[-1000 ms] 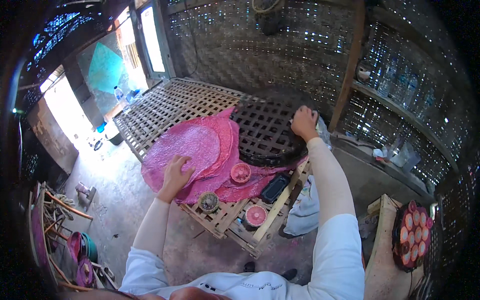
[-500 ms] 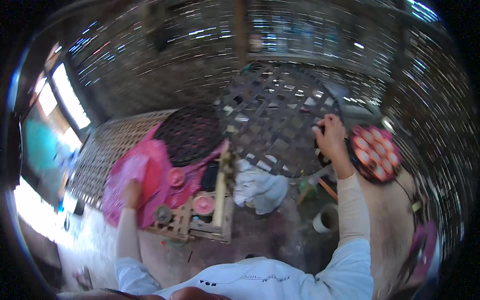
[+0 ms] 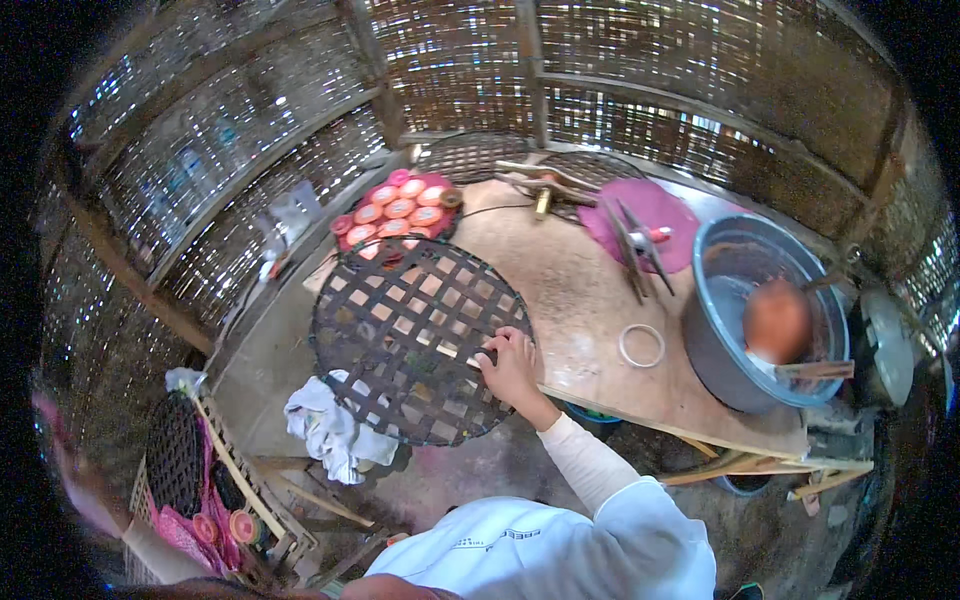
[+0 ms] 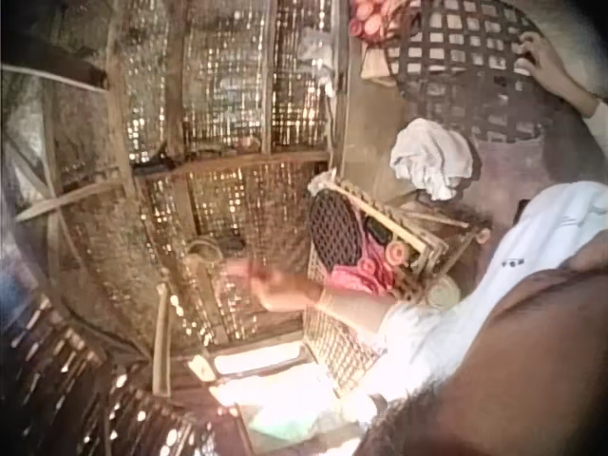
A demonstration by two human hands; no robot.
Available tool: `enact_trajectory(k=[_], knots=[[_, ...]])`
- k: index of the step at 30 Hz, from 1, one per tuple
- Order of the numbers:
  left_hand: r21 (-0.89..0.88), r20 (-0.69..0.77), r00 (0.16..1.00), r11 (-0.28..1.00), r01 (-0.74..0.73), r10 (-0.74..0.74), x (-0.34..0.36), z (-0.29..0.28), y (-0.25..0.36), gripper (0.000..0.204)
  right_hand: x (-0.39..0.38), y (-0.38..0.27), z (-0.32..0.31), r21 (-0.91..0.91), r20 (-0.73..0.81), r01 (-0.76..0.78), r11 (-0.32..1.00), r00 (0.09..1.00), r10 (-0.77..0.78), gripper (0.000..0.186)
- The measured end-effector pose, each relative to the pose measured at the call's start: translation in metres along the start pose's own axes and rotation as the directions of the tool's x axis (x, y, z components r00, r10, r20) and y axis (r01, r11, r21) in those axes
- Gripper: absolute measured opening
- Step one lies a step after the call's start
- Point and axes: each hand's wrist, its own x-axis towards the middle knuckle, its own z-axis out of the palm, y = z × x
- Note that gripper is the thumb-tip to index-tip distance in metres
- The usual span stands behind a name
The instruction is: The person uses a wooden mold to scoop orange and white dough from a metal bowl and presses it into a circular pattern on a purple mat. They repeatedly fill the mold, press the dough, and place the finished circular items onto a woven tray.
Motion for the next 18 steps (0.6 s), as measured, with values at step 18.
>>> enact_trajectory(k=[18], knots=[[-0.958,-0.08,0.369,0.031,-0.285,0.926,-0.233,0.065,0.613,0.007,0.013,0.114,-0.04,-0.382,-0.247,-0.331,0.863,0.936,0.249,0.034]])
